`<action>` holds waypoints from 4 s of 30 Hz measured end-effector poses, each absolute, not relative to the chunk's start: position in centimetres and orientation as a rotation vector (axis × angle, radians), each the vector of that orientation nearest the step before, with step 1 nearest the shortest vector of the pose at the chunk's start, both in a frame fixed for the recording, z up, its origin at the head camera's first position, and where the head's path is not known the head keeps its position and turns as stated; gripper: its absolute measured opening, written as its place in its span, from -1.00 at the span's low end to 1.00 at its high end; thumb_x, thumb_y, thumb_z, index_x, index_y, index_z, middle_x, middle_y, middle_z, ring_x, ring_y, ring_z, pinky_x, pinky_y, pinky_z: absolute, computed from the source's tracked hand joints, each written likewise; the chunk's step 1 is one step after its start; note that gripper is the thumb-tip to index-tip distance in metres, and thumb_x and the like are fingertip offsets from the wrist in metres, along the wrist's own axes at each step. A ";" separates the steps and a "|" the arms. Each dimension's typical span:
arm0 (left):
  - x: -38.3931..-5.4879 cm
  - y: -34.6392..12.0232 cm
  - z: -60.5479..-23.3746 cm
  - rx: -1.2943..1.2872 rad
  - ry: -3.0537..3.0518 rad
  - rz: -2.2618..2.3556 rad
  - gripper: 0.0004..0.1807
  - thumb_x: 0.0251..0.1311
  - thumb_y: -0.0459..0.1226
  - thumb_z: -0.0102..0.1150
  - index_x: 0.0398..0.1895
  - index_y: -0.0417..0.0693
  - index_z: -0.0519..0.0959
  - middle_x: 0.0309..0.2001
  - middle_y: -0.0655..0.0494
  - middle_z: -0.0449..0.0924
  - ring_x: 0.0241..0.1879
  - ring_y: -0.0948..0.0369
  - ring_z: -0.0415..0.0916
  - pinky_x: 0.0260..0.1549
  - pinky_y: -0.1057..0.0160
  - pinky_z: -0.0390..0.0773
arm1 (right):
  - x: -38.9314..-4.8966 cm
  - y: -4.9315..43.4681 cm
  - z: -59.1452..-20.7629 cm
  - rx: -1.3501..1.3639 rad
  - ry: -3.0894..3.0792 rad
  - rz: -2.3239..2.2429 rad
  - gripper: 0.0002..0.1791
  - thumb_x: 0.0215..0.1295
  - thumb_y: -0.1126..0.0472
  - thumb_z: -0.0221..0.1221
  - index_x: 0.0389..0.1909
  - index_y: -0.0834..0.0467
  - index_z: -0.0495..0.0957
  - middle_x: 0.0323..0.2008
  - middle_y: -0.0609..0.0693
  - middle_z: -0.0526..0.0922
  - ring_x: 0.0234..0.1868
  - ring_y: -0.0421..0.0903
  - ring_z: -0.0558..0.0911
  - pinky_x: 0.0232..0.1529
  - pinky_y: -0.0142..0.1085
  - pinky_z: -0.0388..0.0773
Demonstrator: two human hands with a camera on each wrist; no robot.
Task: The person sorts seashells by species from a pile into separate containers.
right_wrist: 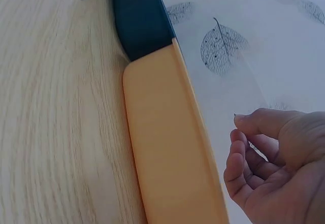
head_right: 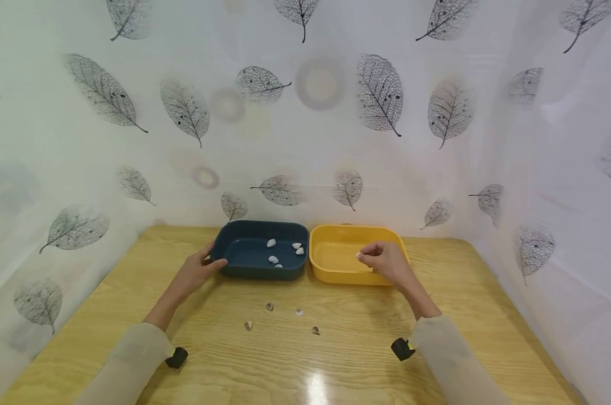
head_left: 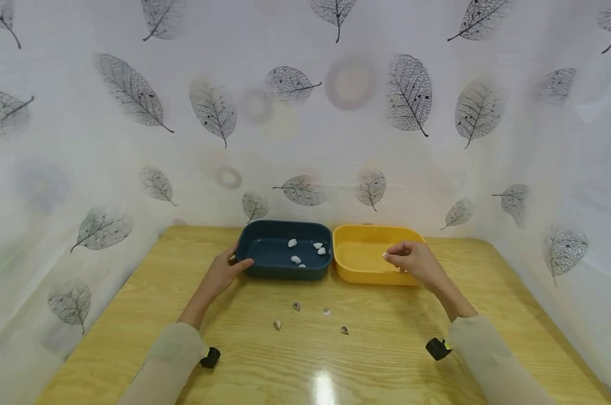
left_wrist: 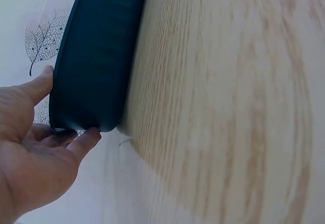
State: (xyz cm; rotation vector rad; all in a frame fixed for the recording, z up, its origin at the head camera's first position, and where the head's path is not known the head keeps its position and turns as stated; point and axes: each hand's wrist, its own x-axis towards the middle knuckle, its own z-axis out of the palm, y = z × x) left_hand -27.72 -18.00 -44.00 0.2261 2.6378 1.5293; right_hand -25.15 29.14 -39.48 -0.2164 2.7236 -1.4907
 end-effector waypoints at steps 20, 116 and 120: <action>-27.8 -18.0 -44.1 0.235 2.650 1.547 -0.12 0.50 -0.17 0.19 0.65 -0.30 -0.06 0.59 -0.38 -0.05 0.47 -0.28 0.18 0.33 -0.16 0.39 | -27.3 29.3 -40.4 -0.047 2.866 -1.484 -0.65 0.52 0.12 0.22 0.03 0.37 0.63 -0.18 0.28 0.66 -0.28 0.06 0.61 -0.32 -0.29 0.62; -28.1 -18.2 -44.6 0.241 2.670 1.499 -0.12 0.52 -0.13 0.16 0.66 -0.23 -0.09 0.58 -0.39 -0.05 0.45 -0.26 0.22 0.32 -0.16 0.42 | -15.5 19.3 -45.8 -0.495 2.765 -1.181 -0.93 0.20 0.32 0.43 -0.34 0.10 0.75 -0.30 -0.09 0.63 -0.28 -0.16 0.53 -0.31 -0.37 0.50; -28.1 -18.3 -44.6 0.248 2.675 1.474 -0.12 0.53 -0.11 0.14 0.66 -0.23 -0.11 0.59 -0.39 -0.08 0.46 -0.27 0.20 0.32 -0.18 0.40 | -15.5 19.3 -45.9 -0.504 2.773 -1.164 -0.94 0.21 0.30 0.43 -0.35 0.09 0.75 -0.29 -0.10 0.64 -0.28 -0.17 0.54 -0.30 -0.37 0.51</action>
